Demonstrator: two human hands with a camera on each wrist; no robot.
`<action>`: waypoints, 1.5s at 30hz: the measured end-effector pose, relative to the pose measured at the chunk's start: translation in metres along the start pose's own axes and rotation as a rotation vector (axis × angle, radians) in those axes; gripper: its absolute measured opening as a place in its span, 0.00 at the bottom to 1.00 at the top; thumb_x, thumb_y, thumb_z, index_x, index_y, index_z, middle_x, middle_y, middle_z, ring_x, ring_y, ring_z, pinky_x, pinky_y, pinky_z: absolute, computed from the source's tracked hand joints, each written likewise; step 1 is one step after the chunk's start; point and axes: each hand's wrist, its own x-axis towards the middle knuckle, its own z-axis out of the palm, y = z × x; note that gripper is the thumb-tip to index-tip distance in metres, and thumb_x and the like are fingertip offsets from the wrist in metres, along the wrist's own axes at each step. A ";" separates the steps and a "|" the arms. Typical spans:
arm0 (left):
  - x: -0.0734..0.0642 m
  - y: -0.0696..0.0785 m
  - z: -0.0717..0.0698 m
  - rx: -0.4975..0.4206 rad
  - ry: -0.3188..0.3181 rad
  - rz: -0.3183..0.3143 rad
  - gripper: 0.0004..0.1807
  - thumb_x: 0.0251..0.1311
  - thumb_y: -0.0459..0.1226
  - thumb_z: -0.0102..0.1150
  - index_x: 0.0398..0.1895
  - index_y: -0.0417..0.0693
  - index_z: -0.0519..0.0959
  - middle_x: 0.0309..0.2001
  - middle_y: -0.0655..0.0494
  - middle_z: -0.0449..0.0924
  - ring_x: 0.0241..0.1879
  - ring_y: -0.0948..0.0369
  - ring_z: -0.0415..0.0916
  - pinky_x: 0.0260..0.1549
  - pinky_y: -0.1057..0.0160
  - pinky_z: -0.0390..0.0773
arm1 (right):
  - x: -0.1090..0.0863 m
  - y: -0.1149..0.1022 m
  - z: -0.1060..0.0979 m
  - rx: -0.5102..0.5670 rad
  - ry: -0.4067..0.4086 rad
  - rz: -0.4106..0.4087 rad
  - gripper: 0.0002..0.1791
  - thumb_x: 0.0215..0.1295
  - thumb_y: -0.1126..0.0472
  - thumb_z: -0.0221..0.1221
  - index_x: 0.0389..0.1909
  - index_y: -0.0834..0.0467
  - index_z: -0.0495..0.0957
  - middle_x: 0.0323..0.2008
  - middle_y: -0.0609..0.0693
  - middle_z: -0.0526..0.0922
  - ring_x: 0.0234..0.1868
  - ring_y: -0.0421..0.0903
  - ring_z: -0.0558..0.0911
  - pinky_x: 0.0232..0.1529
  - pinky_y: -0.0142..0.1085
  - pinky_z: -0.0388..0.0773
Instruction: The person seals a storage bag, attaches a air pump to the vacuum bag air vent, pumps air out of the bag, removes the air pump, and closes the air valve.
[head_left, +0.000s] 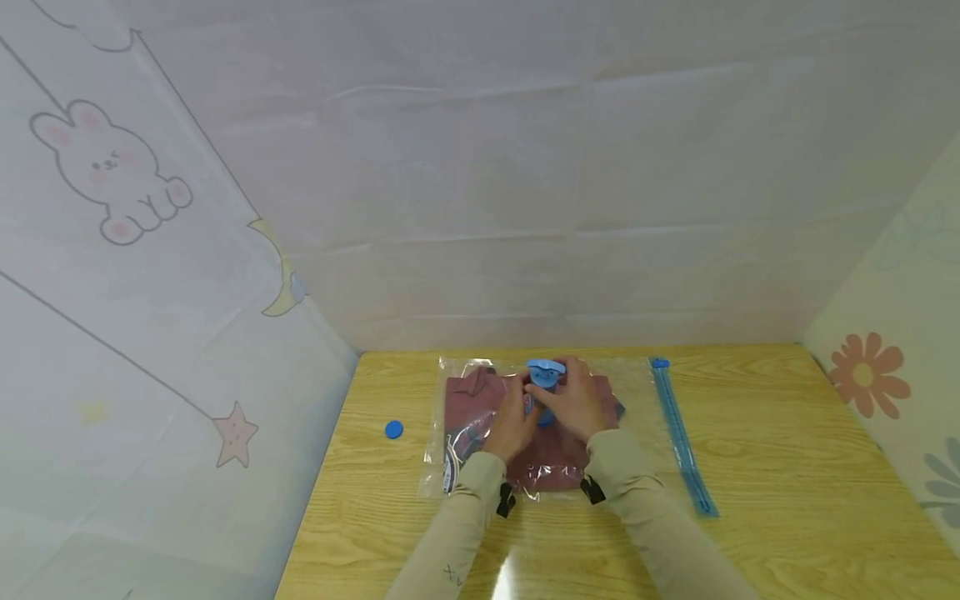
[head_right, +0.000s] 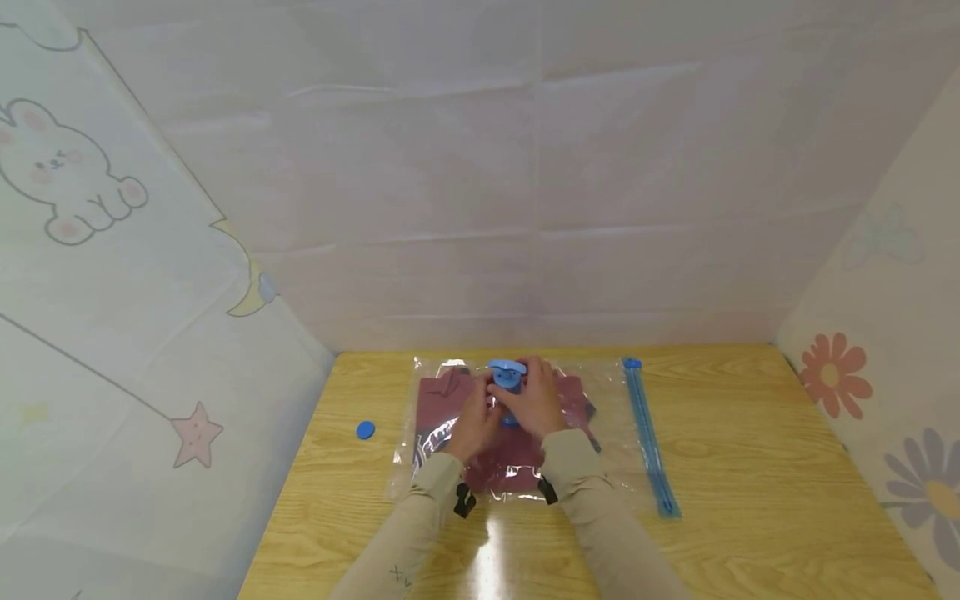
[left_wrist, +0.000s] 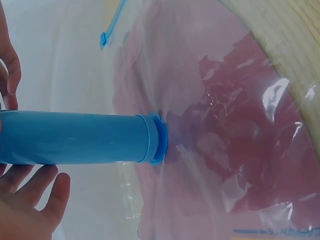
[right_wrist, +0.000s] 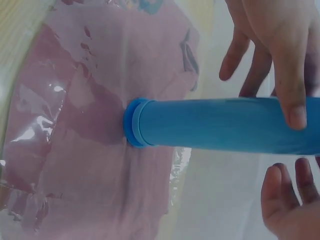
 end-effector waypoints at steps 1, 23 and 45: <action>0.000 -0.001 0.000 0.006 -0.001 0.006 0.26 0.72 0.42 0.48 0.69 0.47 0.58 0.64 0.45 0.71 0.61 0.51 0.73 0.60 0.53 0.74 | 0.001 0.001 -0.001 -0.005 -0.008 -0.015 0.39 0.60 0.46 0.65 0.66 0.61 0.61 0.59 0.60 0.68 0.54 0.58 0.74 0.52 0.49 0.76; 0.001 -0.008 -0.001 -0.059 -0.051 0.090 0.29 0.74 0.49 0.38 0.74 0.50 0.53 0.69 0.46 0.65 0.64 0.50 0.71 0.62 0.52 0.73 | -0.003 -0.006 -0.016 0.082 -0.095 -0.001 0.32 0.64 0.52 0.62 0.67 0.52 0.64 0.57 0.55 0.74 0.51 0.54 0.76 0.42 0.43 0.79; 0.000 -0.003 -0.003 -0.124 0.007 -0.012 0.30 0.66 0.40 0.55 0.70 0.51 0.61 0.65 0.50 0.71 0.61 0.54 0.73 0.55 0.56 0.78 | 0.000 -0.011 -0.009 -0.044 -0.005 0.035 0.29 0.59 0.43 0.65 0.55 0.54 0.69 0.51 0.52 0.77 0.50 0.51 0.79 0.47 0.45 0.80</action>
